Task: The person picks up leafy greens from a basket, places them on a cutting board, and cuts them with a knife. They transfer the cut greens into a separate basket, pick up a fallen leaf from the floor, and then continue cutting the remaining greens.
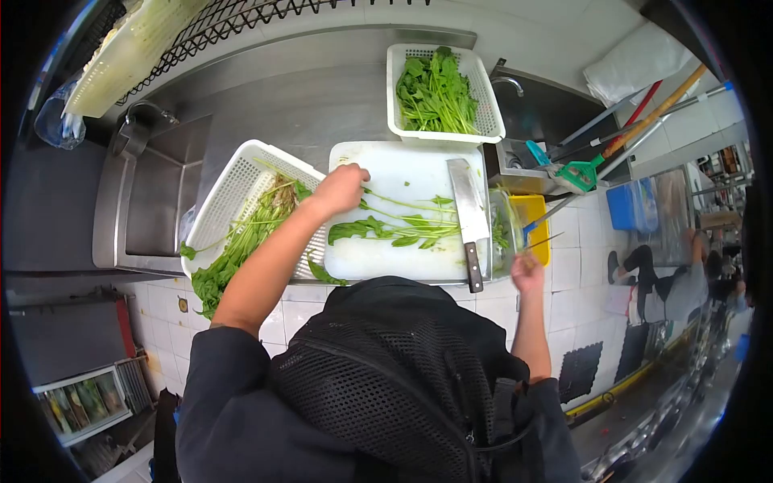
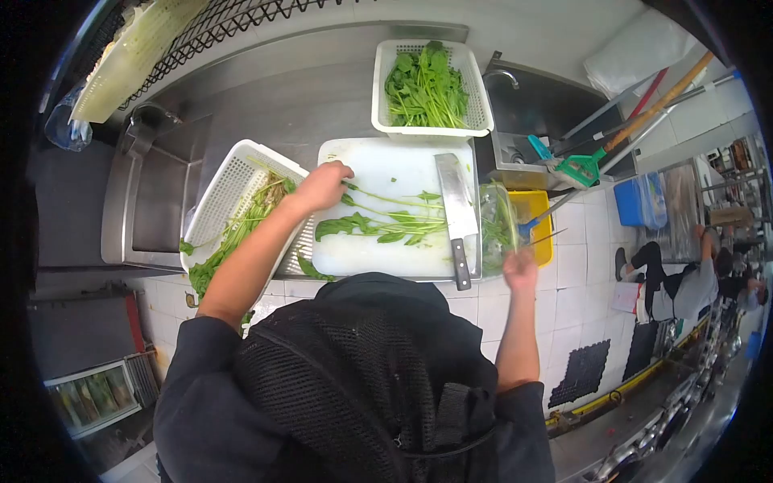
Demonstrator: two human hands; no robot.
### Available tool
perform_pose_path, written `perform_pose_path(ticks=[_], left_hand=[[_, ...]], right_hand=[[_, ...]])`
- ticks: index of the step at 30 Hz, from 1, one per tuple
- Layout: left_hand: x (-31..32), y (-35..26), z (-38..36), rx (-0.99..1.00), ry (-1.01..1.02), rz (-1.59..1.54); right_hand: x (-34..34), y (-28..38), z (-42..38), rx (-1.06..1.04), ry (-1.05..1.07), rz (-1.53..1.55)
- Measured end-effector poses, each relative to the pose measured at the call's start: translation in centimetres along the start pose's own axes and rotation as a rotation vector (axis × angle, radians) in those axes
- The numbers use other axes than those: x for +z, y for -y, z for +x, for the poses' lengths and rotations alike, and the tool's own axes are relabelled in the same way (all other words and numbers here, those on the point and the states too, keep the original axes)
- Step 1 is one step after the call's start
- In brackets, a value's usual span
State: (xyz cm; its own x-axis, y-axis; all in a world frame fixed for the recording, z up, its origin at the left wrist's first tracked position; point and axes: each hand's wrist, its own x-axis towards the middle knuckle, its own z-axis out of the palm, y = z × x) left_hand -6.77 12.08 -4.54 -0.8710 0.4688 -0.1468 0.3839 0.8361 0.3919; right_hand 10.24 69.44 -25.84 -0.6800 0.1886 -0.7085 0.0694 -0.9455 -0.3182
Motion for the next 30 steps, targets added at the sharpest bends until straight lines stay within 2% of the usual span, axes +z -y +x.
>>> perform_pose_path(ticks=[2, 3, 5, 7, 9, 11, 13, 14, 16, 17, 20, 22, 23, 25, 26, 28, 29, 30], left_hand=[[0.9, -1.7, -0.6, 0.002, 0.004, 0.114], [1.0, -2.4, -0.6, 0.003, 0.008, 0.231], [0.7, -3.1, -0.8, -0.007, 0.021, 0.269], [0.3, -3.6, -0.8, 0.011, 0.065, 0.333], [0.5, -3.5, -0.6, 0.018, 0.107, 0.369], [0.8, -3.0, -0.3, 0.014, 0.140, 0.404], [1.6, -2.2, -0.3, 0.031, 0.106, 0.450], [1.9, -1.9, -0.2, 0.030, 0.108, 0.453], [2.1, -1.3, 0.1, 0.051, 0.118, 0.529], [1.7, -1.4, 0.1, 0.045, 0.115, 0.530], [-1.7, -3.3, 0.2, 0.043, 0.145, 0.350], [-5.7, -5.9, 0.1, 0.023, 0.177, 0.081], [-7.3, -6.5, 0.1, 0.021, 0.171, 0.081], [-9.5, -7.0, 0.1, 0.121, 0.217, -0.233], [-10.0, -7.0, 0.0, 0.085, 0.208, -0.362], [-10.3, -6.1, -0.3, 0.098, 0.166, -0.411], [-10.2, -5.5, -0.6, 0.114, 0.137, -0.463], [-9.7, -4.9, -1.0, 0.109, 0.128, -0.466]], right_hand=[[0.1, -3.9, -1.5, 0.050, -0.351, -0.004], [0.8, -5.1, -2.1, 0.051, -0.352, 0.001], [2.0, -7.2, -3.7, 0.067, -0.434, 0.023], [3.0, -8.4, -4.6, 0.023, -0.413, -0.025], [4.0, -8.4, -4.8, 0.016, -0.224, -0.079], [5.1, -8.2, -4.4, 0.017, -0.185, -0.143], [8.4, -8.4, -5.6, -0.265, -0.115, -0.459], [11.2, -8.7, -7.0, -0.262, -0.114, -0.456], [16.5, -9.9, -9.5, -0.433, -0.056, -0.726], [17.4, -10.6, -9.2, -0.432, -0.049, -0.728], [20.8, -13.3, -8.9, -0.709, 0.286, -1.086], [25.0, -16.3, -12.3, -0.966, 0.549, -1.319], [27.1, -17.7, -14.4, -1.095, 0.695, -1.413], [29.6, -20.5, -16.2, -1.120, 0.853, -1.458], [30.2, -20.9, -16.6, -1.123, 0.862, -1.457], [31.4, -21.5, -16.9, -0.652, 0.904, -1.459], [31.5, -21.7, -16.3, -0.653, 0.918, -1.462], [31.1, -21.7, -15.4, -0.475, 0.915, -1.309]])
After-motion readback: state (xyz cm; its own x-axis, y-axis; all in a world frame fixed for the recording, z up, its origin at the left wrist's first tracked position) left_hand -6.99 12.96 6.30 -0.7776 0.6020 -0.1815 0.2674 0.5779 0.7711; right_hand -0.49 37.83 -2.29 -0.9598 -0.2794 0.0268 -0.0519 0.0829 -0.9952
